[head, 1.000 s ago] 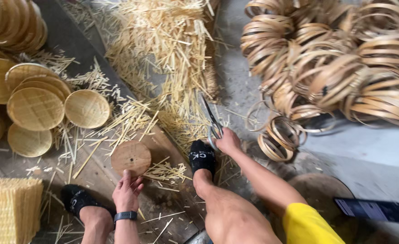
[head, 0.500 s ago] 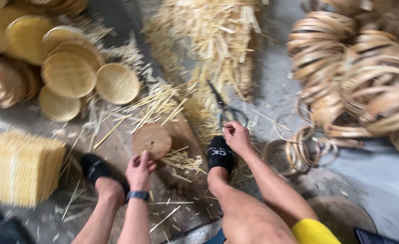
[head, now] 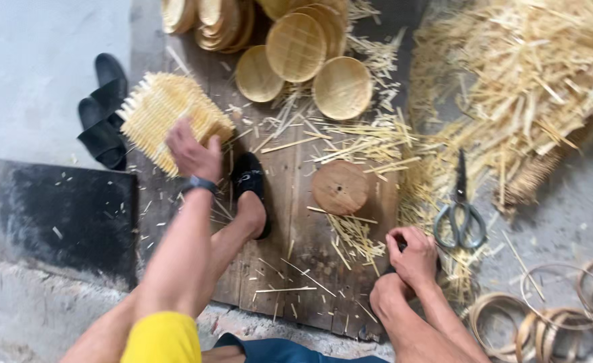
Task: The person sits on the floor assembling small woven bamboo baskets. They take a square woven bamboo mat, bend a thin bamboo rim ring around it, press the mat into a round wooden mold, and trim excess material with scissors, placing finished pieces with a stack of completed baskets.
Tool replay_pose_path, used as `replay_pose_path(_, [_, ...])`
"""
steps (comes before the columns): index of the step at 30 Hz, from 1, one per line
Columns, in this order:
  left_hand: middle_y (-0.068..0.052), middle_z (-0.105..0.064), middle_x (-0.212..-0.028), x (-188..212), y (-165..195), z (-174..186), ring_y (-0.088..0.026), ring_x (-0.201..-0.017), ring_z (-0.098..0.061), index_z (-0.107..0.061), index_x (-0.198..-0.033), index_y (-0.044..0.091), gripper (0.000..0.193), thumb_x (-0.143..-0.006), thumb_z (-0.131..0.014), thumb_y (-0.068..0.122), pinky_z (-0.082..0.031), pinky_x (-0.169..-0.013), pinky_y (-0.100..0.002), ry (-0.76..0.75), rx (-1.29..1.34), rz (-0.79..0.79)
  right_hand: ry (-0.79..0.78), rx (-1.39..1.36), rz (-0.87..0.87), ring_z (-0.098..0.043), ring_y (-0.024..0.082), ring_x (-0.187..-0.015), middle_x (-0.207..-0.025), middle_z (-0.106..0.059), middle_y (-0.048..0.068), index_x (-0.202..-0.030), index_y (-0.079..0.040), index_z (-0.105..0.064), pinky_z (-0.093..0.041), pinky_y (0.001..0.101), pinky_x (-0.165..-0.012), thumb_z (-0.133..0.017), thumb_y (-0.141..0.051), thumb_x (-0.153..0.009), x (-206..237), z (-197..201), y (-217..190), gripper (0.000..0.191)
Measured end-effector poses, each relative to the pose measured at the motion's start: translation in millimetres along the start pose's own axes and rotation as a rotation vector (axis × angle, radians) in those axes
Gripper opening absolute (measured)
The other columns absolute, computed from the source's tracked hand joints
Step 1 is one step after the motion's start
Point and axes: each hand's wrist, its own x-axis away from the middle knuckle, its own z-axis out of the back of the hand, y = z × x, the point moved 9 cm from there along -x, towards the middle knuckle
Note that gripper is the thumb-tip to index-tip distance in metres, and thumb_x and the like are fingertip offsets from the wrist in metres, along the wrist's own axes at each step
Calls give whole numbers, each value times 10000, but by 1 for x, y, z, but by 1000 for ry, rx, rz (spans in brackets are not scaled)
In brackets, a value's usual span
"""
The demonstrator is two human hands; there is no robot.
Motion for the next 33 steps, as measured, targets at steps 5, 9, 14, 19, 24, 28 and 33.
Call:
replay_pose_path(5, [-211, -640, -1265, -41, -84, -16, -354, -1187, -593, -588, -1344, 32, 840, -650, -969, 312, -470, -1036, -459, -546, -105, 266, -90, -110, -238, -721, 259, -719, -824, -738, 91, -904, -95, -739, -559, 379, -676, -748, -239, -876, -6, -14, 21, 147])
replay_pose_path(9, [-135, -697, -1232, -43, -111, -19, -229, -1088, -689, -671, -1325, 131, 677, -713, -922, 273, -532, -968, -375, -637, 81, 349, -143, -81, -292, -724, 242, -698, -796, -738, 85, -906, -90, -735, -558, 380, -666, -748, -243, -881, -5, -24, 35, 156])
replay_pose_path(14, [-57, -776, -956, -76, -110, 41, -178, -831, -733, -795, -1004, 164, 194, -1012, -634, 56, -622, -795, -332, -348, 143, 297, -114, -105, -304, -724, 220, -713, -810, -746, 88, -926, -89, -748, -565, 369, -681, -751, -257, -884, 0, -30, 43, 173])
replay_pose_path(19, [-80, -741, -905, -63, 22, 100, -253, -816, -686, -717, -828, 102, 87, -893, -728, 45, -567, -752, -388, 250, -35, -411, -8, -344, -266, -701, 169, -758, -850, -742, 79, -1009, -27, -743, -562, 351, -717, -699, -241, -962, -17, -14, 42, 223])
replay_pose_path(24, [-101, -727, -1116, 91, 177, 37, -242, -1020, -709, -711, -1128, 51, 247, -898, -631, 3, -596, -884, -357, -181, 379, -695, -225, -1132, -497, -720, 121, -849, -938, -766, 25, -1141, -36, -716, -595, 269, -773, -548, -372, -998, -54, -24, 33, 402])
replay_pose_path(28, [-97, -710, -1178, 195, 245, 11, -272, -1144, -632, -678, -1154, 60, 336, -827, -716, 124, -513, -961, -432, -498, 547, -866, -339, -993, -549, -667, 128, -829, -957, -727, 46, -1124, 11, -679, -558, 272, -725, -731, -207, -947, -74, -52, 17, 285])
replay_pose_path(33, [-183, -655, -1219, 178, 204, -12, -293, -1210, -545, -643, -1254, 15, 531, -807, -789, 261, -440, -1022, -478, -406, 547, -405, -261, -870, -503, -654, 89, -770, -897, -726, 50, -1047, 6, -668, -553, 236, -687, -762, -70, -889, -81, -74, 19, 199])
